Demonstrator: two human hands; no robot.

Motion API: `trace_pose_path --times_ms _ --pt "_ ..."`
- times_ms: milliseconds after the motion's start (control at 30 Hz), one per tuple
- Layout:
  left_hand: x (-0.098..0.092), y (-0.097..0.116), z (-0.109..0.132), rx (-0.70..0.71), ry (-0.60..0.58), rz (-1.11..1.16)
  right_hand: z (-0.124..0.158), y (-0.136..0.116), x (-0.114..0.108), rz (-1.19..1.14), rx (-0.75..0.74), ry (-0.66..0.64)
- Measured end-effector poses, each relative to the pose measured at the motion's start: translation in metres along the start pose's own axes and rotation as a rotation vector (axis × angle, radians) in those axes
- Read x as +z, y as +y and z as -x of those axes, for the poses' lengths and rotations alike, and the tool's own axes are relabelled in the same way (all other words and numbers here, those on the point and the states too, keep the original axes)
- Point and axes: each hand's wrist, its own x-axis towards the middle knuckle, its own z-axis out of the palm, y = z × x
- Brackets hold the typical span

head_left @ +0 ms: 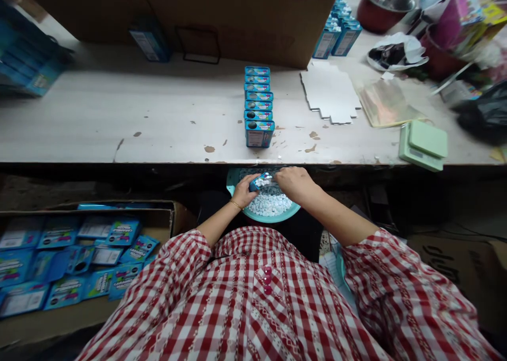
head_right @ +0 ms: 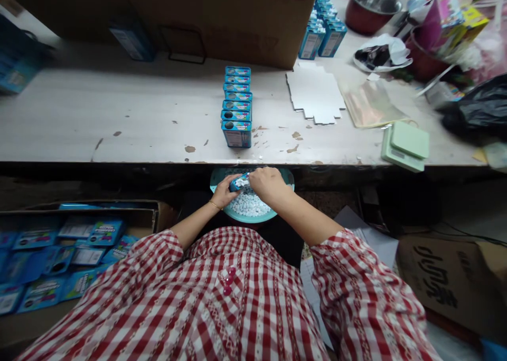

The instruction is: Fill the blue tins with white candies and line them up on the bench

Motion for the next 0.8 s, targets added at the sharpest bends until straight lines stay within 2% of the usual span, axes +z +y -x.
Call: trace_pose_path --times_ms 100,167,233,333,433,500,567,633,700,800 --pt "-0.001 -0.002 0.001 0.004 0.018 0.031 0.009 0.007 -0.001 -0.01 0.028 -0.003" --pt "-0.003 -0.004 0.004 0.013 0.046 0.075 0.014 0.021 0.011 -0.031 0.082 -0.011" --pt "-0.008 -0.007 0.008 0.028 0.068 0.119 0.014 0.036 0.037 -0.058 0.158 -0.036" --pt "-0.015 -0.011 0.014 0.034 0.085 0.152 -0.002 0.041 0.093 -0.136 0.248 -0.12" --pt "-0.022 -0.014 0.019 0.021 0.114 0.183 -0.032 0.018 0.143 -0.238 0.249 -0.169" --pt "-0.028 -0.014 0.022 -0.009 0.131 0.189 -0.051 -0.002 0.162 -0.272 0.242 -0.163" --pt "-0.034 -0.014 0.024 -0.066 0.15 0.181 -0.064 -0.015 0.171 -0.371 0.245 -0.144" --pt "-0.041 -0.015 0.026 -0.13 0.184 0.174 -0.07 -0.015 0.173 -0.539 0.229 -0.093" --pt "-0.046 -0.016 0.027 -0.175 0.229 0.17 -0.068 -0.005 0.17 -0.677 0.201 -0.038" --pt "-0.048 -0.018 0.026 -0.182 0.276 0.157 -0.054 0.017 0.16 -0.719 0.181 -0.005"
